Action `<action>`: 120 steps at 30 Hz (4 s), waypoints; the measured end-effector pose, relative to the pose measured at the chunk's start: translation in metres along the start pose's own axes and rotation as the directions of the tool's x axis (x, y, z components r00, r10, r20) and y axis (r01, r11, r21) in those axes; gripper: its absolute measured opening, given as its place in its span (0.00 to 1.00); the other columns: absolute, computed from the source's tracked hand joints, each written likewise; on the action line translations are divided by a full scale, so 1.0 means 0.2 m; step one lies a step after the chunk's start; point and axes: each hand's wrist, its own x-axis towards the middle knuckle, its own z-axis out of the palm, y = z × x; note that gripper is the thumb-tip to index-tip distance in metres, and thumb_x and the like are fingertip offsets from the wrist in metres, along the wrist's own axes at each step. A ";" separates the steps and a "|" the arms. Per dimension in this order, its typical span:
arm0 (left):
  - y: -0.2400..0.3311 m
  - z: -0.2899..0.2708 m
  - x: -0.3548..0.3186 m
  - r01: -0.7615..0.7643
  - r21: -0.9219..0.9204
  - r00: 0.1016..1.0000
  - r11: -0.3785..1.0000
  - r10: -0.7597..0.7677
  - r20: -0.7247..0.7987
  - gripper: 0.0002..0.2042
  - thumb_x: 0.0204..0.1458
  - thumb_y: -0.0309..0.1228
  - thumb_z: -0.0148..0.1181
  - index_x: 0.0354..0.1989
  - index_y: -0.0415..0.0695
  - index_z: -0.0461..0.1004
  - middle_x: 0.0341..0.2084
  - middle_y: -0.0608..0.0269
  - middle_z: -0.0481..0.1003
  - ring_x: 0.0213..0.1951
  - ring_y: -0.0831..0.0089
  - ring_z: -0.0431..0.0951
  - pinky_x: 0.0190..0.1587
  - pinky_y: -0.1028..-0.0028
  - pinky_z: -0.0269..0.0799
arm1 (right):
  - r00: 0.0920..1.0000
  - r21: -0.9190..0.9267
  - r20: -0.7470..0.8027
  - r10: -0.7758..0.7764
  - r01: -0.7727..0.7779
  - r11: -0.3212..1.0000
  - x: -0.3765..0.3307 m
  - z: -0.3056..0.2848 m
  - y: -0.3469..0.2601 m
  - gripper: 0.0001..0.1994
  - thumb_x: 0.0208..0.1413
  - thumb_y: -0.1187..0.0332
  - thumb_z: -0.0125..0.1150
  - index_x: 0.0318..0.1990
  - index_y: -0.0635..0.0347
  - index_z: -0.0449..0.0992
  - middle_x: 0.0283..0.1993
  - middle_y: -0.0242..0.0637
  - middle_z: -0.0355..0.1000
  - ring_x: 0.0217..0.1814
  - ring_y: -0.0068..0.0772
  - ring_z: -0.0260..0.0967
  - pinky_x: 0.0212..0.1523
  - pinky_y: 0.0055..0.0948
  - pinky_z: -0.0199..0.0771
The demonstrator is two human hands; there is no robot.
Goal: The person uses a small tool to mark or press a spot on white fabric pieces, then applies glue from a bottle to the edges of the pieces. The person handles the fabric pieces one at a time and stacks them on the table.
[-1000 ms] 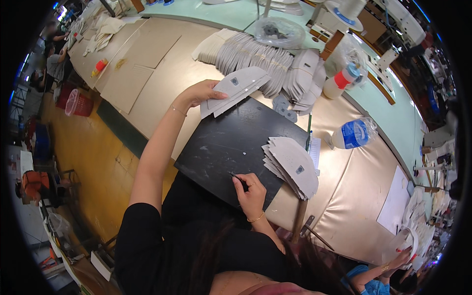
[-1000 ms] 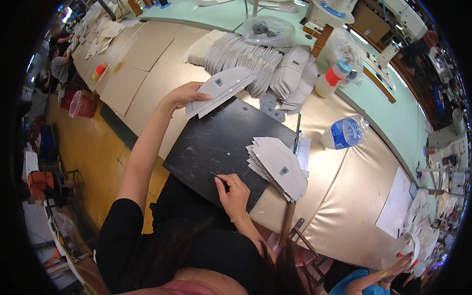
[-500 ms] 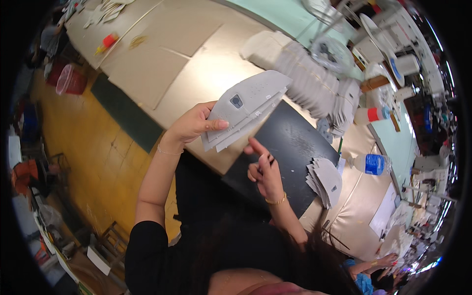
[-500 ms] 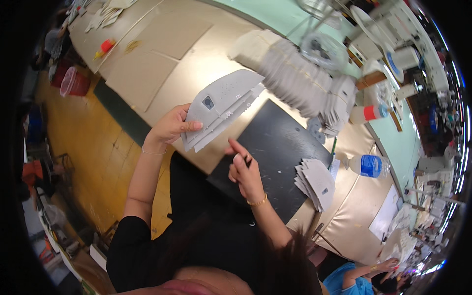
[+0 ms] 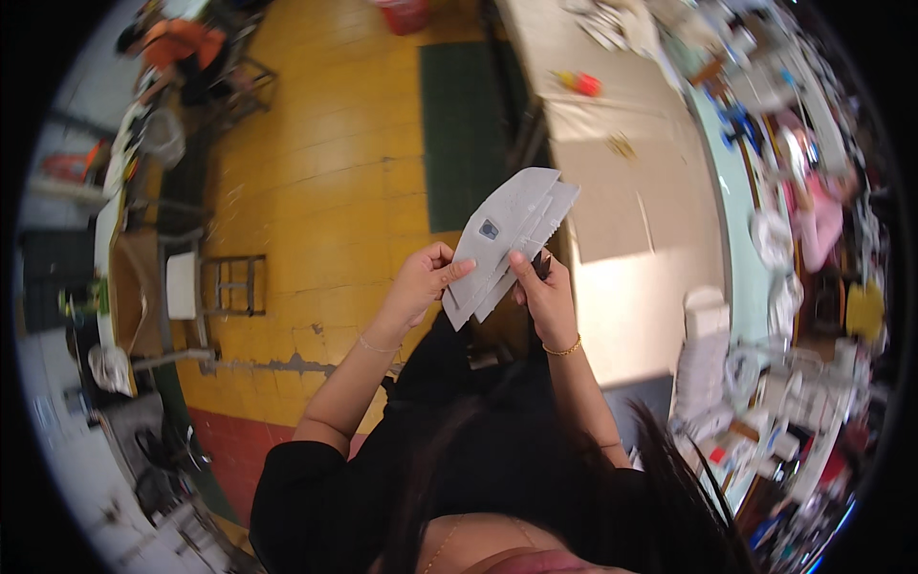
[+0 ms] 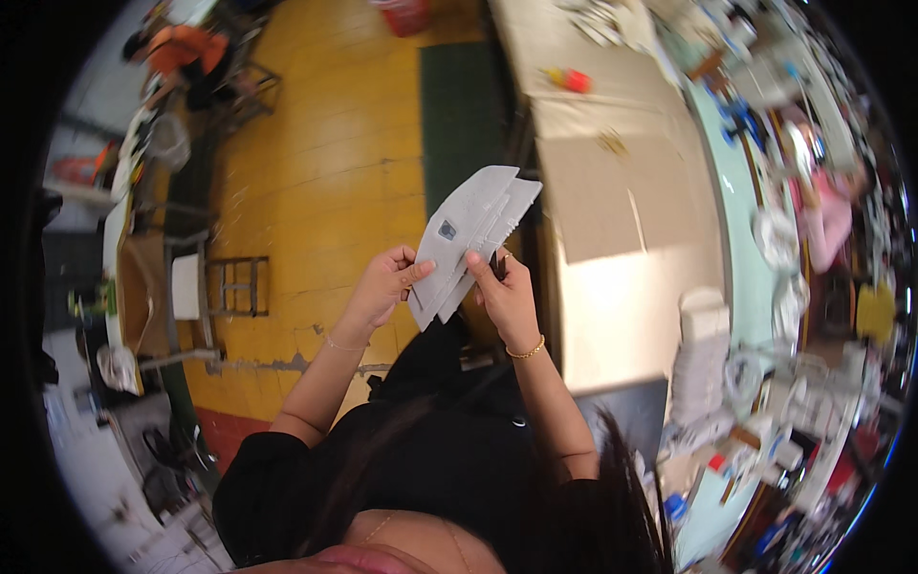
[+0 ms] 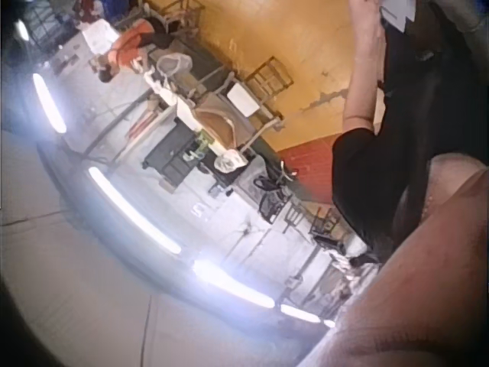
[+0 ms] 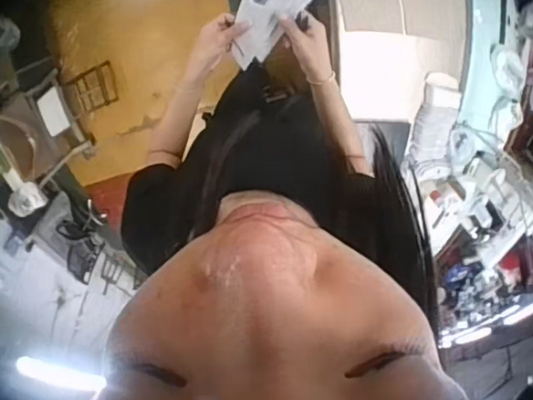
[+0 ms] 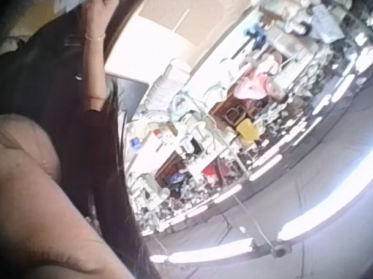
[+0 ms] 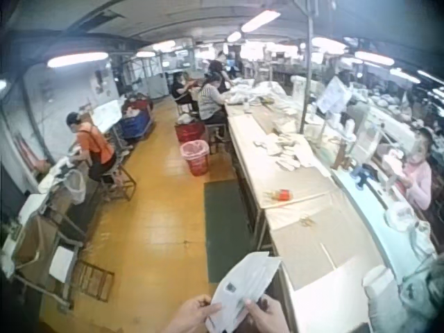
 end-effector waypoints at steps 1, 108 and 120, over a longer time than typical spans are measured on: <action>0.03 -0.09 -0.04 -0.168 -0.015 0.981 0.986 0.166 -0.099 0.10 0.49 0.33 0.66 0.28 0.43 0.71 0.22 0.74 0.70 0.27 0.84 0.70 0.30 0.84 0.65 | 0.998 -0.039 0.056 -0.037 0.039 0.998 0.06 0.11 -0.01 0.13 0.59 0.60 0.58 0.35 0.63 0.73 0.21 0.24 0.64 0.17 0.12 0.56 0.18 0.16 0.54; 3.15 -8.79 1.32 -0.146 -0.559 0.806 0.816 -0.229 -0.546 0.12 0.59 0.37 0.52 0.47 0.45 0.67 0.38 0.64 0.74 0.36 0.75 0.74 0.38 0.76 0.69 | 0.844 -0.841 0.509 0.166 0.448 0.303 5.68 8.32 1.27 0.14 0.57 0.63 0.50 0.43 0.63 0.75 0.39 0.54 0.73 0.44 0.55 0.71 0.46 0.45 0.70; 3.37 -7.96 1.91 0.096 0.200 0.992 0.975 -0.112 0.067 0.11 0.54 0.30 0.57 0.44 0.42 0.70 0.29 0.69 0.71 0.28 0.82 0.71 0.30 0.81 0.67 | 0.854 -0.971 -0.138 0.501 -0.216 0.101 4.71 6.51 1.49 0.18 0.60 0.56 0.43 0.43 0.60 0.75 0.34 0.49 0.76 0.35 0.45 0.75 0.40 0.41 0.72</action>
